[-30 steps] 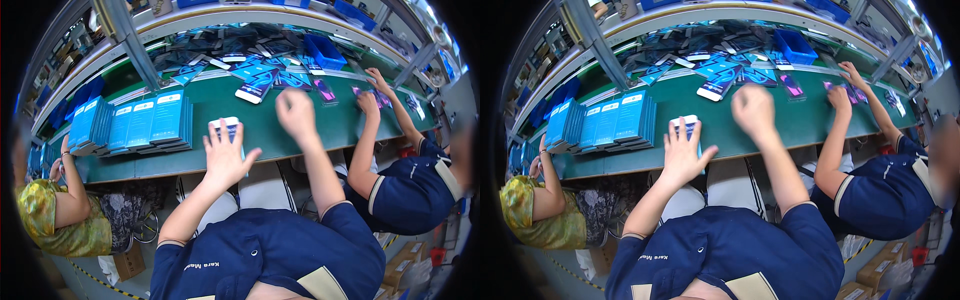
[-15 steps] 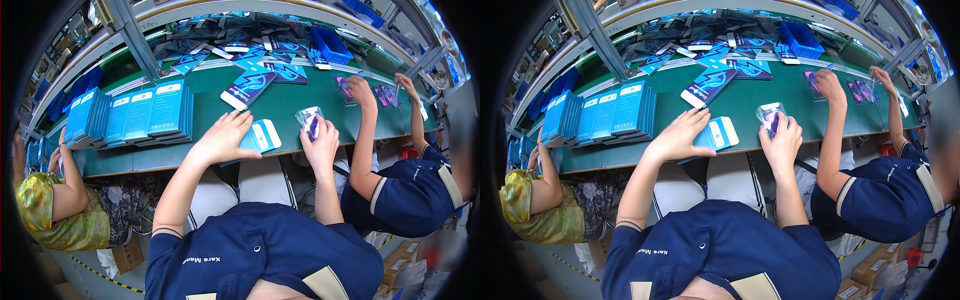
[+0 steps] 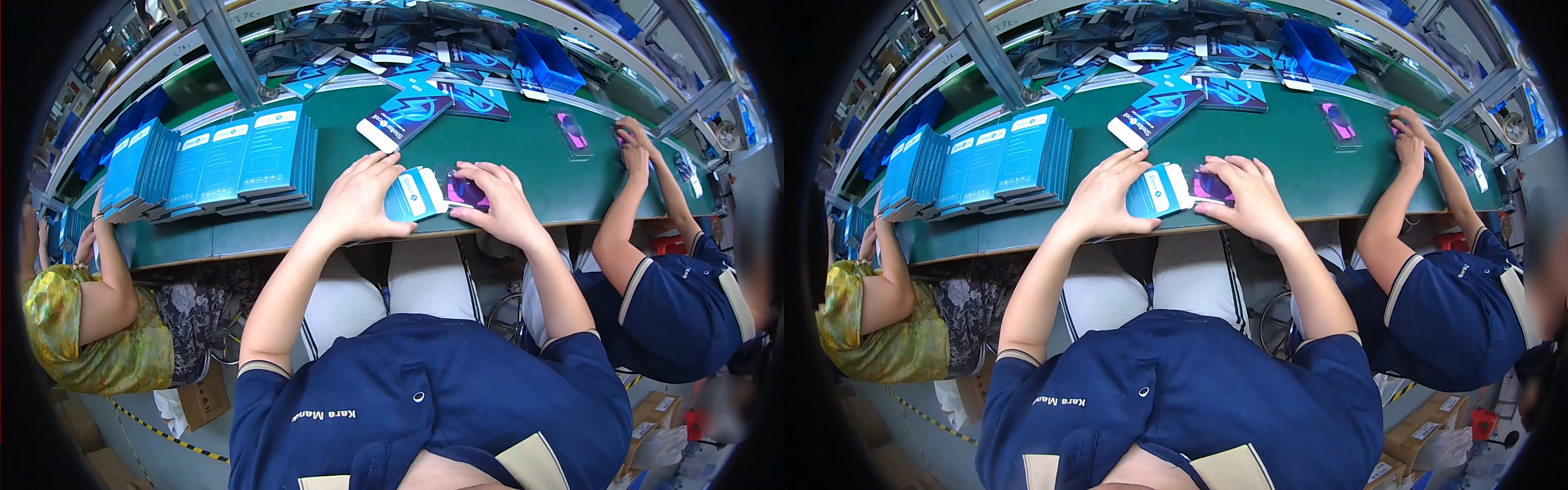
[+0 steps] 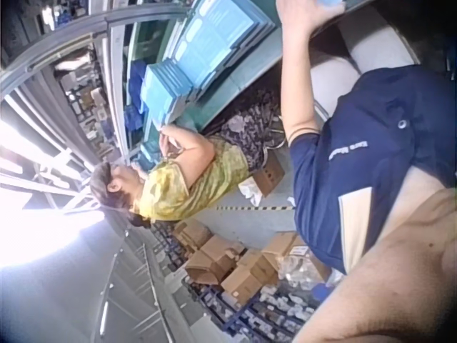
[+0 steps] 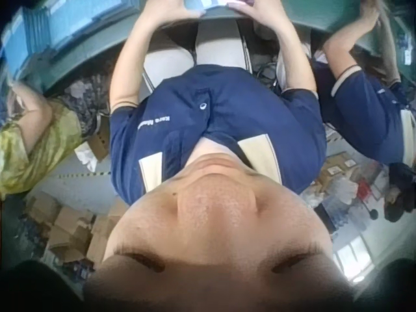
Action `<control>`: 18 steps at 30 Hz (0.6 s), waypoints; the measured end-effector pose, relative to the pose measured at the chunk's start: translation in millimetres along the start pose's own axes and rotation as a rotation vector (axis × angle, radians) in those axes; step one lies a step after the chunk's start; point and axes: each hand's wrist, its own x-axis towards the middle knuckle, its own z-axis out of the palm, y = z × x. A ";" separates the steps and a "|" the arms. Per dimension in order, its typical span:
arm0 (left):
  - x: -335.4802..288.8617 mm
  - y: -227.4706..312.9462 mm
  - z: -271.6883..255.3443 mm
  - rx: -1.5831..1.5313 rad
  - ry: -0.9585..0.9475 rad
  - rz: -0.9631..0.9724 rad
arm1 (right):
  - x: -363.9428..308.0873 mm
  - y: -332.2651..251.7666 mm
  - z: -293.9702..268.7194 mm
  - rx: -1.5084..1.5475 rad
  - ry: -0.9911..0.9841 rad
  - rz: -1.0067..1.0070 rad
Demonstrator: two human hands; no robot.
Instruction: The recorder is assembling small blue boxes at a workstation.
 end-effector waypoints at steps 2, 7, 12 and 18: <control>-3.1 1.1 -1.0 0.033 0.028 -0.040 | 7.2 5.4 -4.5 0.098 -0.137 -0.190; 3.2 9.4 6.9 -0.039 -0.003 0.129 | 13.6 -25.9 32.4 -0.028 0.008 -0.279; 4.3 31.7 -19.0 -0.317 -0.008 -0.206 | 33.1 -50.8 18.7 0.850 0.102 -0.303; 2.7 37.2 27.2 -0.513 0.909 -0.006 | 49.1 -91.6 19.2 1.838 0.133 0.237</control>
